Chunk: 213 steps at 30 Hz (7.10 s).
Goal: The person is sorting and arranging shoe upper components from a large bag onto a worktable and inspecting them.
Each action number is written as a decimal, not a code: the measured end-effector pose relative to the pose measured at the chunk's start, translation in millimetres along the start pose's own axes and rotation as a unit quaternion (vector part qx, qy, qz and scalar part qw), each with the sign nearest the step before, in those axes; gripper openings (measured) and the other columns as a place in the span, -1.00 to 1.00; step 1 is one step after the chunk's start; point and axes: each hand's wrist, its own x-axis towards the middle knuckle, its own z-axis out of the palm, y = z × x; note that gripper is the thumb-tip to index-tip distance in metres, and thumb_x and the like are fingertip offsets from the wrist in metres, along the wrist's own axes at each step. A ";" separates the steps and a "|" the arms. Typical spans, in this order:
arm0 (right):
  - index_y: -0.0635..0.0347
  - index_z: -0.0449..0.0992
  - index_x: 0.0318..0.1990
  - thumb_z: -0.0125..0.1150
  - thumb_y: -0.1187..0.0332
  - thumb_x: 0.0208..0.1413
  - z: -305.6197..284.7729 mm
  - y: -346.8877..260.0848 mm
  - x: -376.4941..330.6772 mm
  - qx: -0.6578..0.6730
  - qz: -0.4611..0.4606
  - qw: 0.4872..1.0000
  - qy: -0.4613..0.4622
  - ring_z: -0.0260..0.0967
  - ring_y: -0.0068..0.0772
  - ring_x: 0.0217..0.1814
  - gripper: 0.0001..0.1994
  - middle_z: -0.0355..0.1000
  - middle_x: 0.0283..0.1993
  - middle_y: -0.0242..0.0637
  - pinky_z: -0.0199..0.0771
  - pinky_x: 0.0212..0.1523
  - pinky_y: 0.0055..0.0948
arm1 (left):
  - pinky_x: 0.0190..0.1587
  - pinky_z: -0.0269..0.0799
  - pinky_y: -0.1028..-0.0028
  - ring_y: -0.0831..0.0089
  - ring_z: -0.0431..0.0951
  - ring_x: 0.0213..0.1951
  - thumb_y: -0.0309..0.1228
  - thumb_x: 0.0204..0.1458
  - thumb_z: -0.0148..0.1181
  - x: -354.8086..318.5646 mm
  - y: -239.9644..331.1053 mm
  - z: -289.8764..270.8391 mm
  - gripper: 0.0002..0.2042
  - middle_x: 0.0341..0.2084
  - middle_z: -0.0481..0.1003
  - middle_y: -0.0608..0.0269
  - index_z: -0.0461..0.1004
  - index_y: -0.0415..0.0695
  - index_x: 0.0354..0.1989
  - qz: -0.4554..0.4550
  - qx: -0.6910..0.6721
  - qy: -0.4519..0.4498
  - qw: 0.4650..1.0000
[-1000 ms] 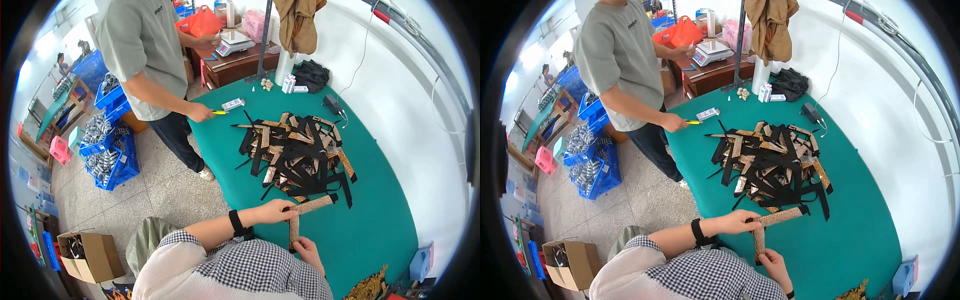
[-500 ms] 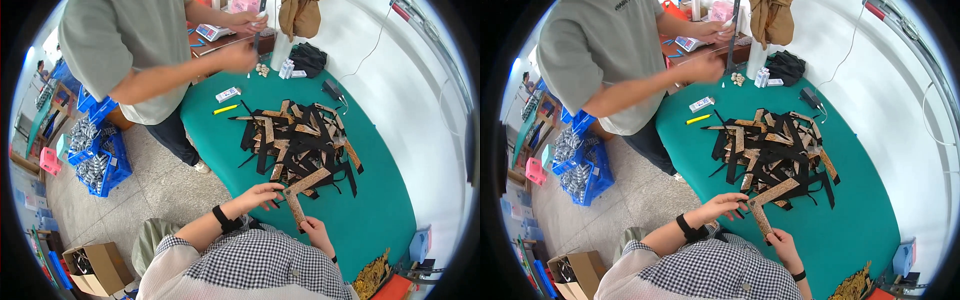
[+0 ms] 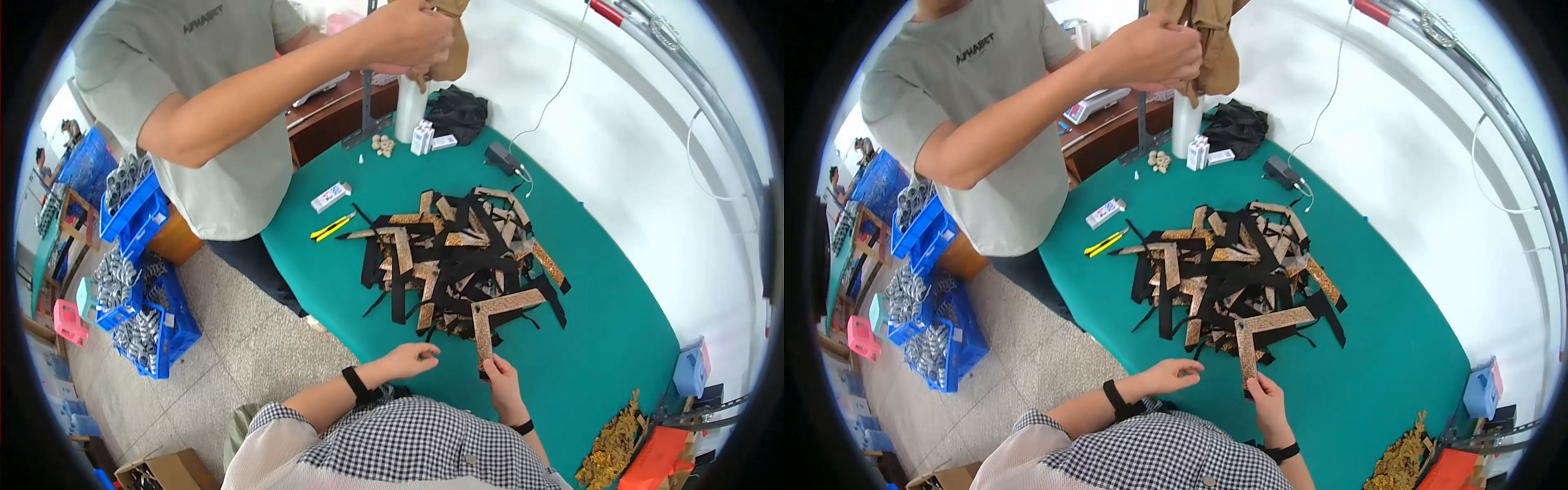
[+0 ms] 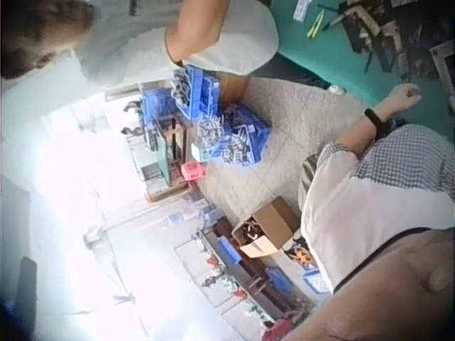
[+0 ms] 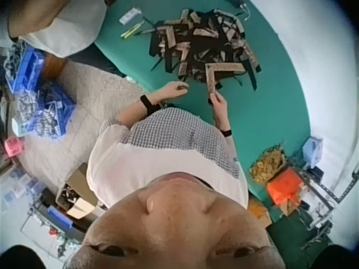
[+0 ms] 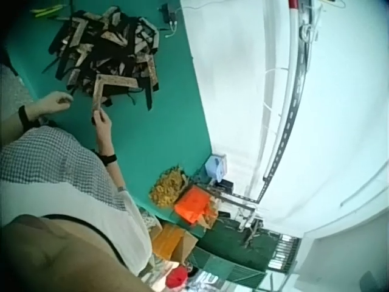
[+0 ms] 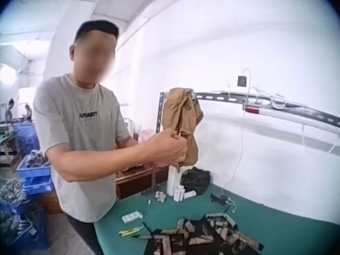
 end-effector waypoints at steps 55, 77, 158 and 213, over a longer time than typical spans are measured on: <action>0.31 0.41 -0.22 0.19 0.39 -0.04 9.5 14.4 48.0 -0.082 0.044 0.987 -0.135 0.32 -0.59 -0.32 -0.76 0.42 -0.31 -0.35 0.35 -0.27 -0.59 | -0.04 0.29 0.46 0.37 0.38 -0.09 -0.24 0.04 0.00 71.8 8.7 -17.0 -0.45 -0.10 0.35 0.07 0.04 -0.29 0.14 0.029 -0.083 0.000 0.996; 0.31 0.43 -0.20 0.25 0.35 -0.11 12.0 18.5 56.9 -0.202 0.019 0.971 -0.129 0.32 -0.61 -0.38 -0.69 0.43 -0.41 -0.35 0.36 -0.35 -0.60 | -0.26 0.35 0.58 0.60 0.40 -0.33 -0.38 0.03 0.03 84.9 -8.8 -10.2 -0.76 -0.38 0.44 0.29 0.39 -0.29 -0.22 0.031 -0.125 0.031 0.991; 0.21 0.49 -0.27 0.25 0.41 -0.21 98.7 -137.9 -72.2 -0.344 -0.609 0.710 0.082 0.25 -0.45 -0.42 -0.74 0.38 -0.28 -0.25 0.28 -0.39 -0.54 | -0.38 0.43 0.60 0.53 0.47 -0.39 -0.44 0.12 -0.18 -82.2 111.1 -35.2 -0.67 -0.25 0.41 0.19 0.16 -0.25 0.07 0.247 -0.298 0.110 0.915; -0.02 0.51 -0.44 0.26 0.25 -0.35 134.0 -186.5 -97.3 -0.400 -0.723 0.548 -0.130 0.31 -0.50 -0.28 -0.79 0.37 -0.37 -0.54 0.20 -0.12 -0.28 | -0.45 0.44 0.61 0.53 0.48 -0.44 -0.59 0.03 -0.12 -152.3 111.5 -61.0 -0.61 -0.30 0.43 0.09 0.11 -0.27 0.09 0.317 -0.416 0.088 0.848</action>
